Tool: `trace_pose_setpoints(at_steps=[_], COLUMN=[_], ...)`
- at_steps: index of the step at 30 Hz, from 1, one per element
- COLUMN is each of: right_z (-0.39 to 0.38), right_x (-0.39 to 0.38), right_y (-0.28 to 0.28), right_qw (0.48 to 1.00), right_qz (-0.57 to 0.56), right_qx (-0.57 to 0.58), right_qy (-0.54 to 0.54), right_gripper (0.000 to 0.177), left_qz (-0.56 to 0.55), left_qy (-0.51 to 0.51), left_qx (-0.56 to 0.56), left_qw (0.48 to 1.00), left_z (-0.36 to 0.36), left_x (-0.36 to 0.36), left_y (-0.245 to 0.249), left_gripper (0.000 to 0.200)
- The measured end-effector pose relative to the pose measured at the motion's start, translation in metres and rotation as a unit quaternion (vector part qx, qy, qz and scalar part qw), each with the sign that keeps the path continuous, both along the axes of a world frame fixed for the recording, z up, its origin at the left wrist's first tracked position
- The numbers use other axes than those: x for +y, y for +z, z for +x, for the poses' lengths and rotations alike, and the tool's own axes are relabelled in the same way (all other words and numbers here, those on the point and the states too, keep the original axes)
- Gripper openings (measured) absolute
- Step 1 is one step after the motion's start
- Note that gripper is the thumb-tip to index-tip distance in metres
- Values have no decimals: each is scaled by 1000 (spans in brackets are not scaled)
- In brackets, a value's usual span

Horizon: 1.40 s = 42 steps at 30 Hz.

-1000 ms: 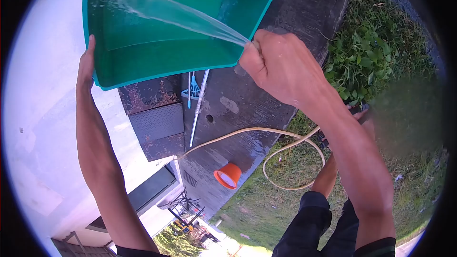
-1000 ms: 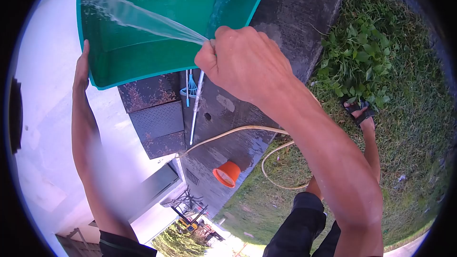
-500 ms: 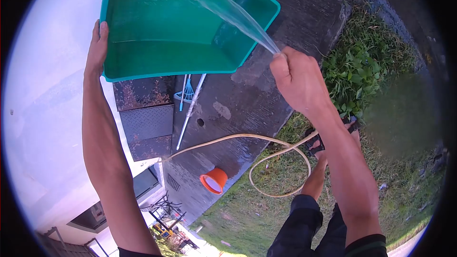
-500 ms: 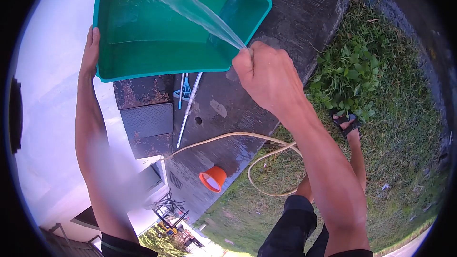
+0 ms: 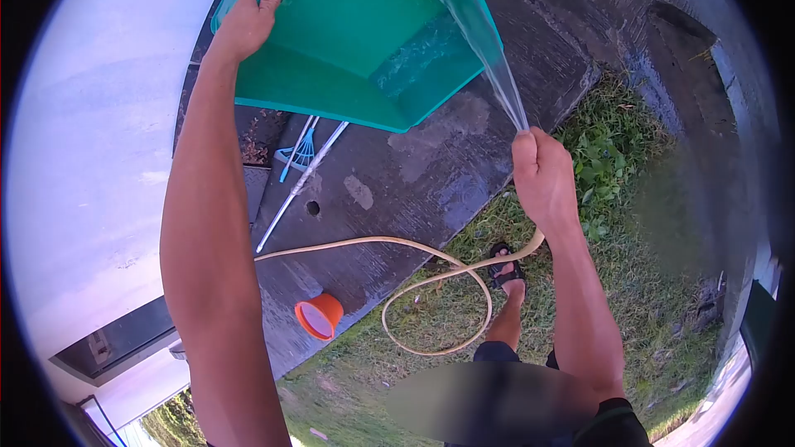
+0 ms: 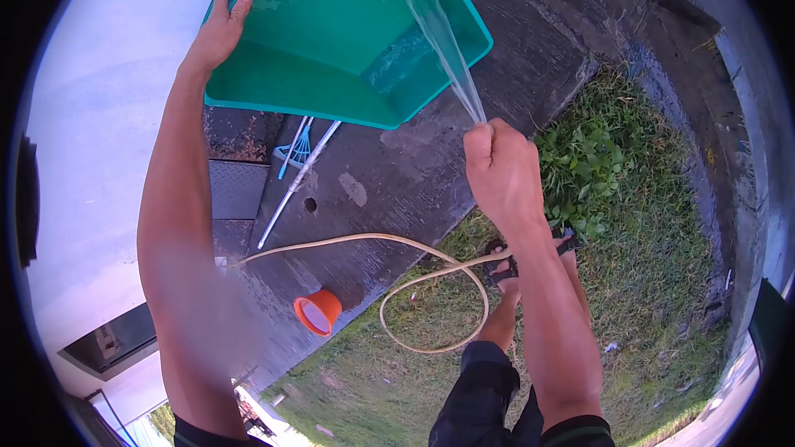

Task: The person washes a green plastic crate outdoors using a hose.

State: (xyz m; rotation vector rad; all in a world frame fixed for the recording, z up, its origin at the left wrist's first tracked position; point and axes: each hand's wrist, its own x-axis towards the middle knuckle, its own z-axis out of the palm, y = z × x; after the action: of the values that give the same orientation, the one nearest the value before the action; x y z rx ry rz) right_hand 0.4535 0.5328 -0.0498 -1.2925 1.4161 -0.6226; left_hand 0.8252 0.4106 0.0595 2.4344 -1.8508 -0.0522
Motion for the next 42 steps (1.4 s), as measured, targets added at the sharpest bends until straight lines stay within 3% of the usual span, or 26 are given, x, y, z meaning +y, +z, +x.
trace_pose_setpoints(at_steps=[4,9,12,16,20,25,27,30,34,38,42], right_z=[21,26,32,17,10,-16,-34,-58,-84,-92,-96], right_x=[25,26,42,28,40,39,39,55,52,53,23], right_y=[-6,-20,-30,-38,-36,-69,-97,-117,-87,-45,-36], right_qw=[990,995,974,994,978,985,971,962,988,990,994], right_qz=[-79,-50,-119,-36,-78,-14,6,-2,45,-52,-10], right_qx=[0,3,28,-4,57,115,224,244,148,82,86], right_qy=[118,87,189,100,183,125,85,119,20,100,68], right_gripper=[30,32,31,30,29,34,36,37,32,27,27], left_qz=[-6,61,38,37,52,37,11,30,-61,-78,-88], left_qy=[-11,36,9,-9,17,27,9,21,-22,-2,-24], left_qx=[-7,-56,-65,-84,-153,-160,-192,-258,-277,-282,-290], left_qw=[1000,996,997,996,987,986,981,965,959,956,953], left_z=[2,-25,8,23,24,8,-15,-85,-122,-121,-116], left_x=[5,8,1,-4,-10,-2,8,43,50,25,20], left_y=[-2,16,7,3,2,-2,-7,-11,-33,-34,-31], left_gripper=[87,76,83,84,84,84,85,78,74,70,66])
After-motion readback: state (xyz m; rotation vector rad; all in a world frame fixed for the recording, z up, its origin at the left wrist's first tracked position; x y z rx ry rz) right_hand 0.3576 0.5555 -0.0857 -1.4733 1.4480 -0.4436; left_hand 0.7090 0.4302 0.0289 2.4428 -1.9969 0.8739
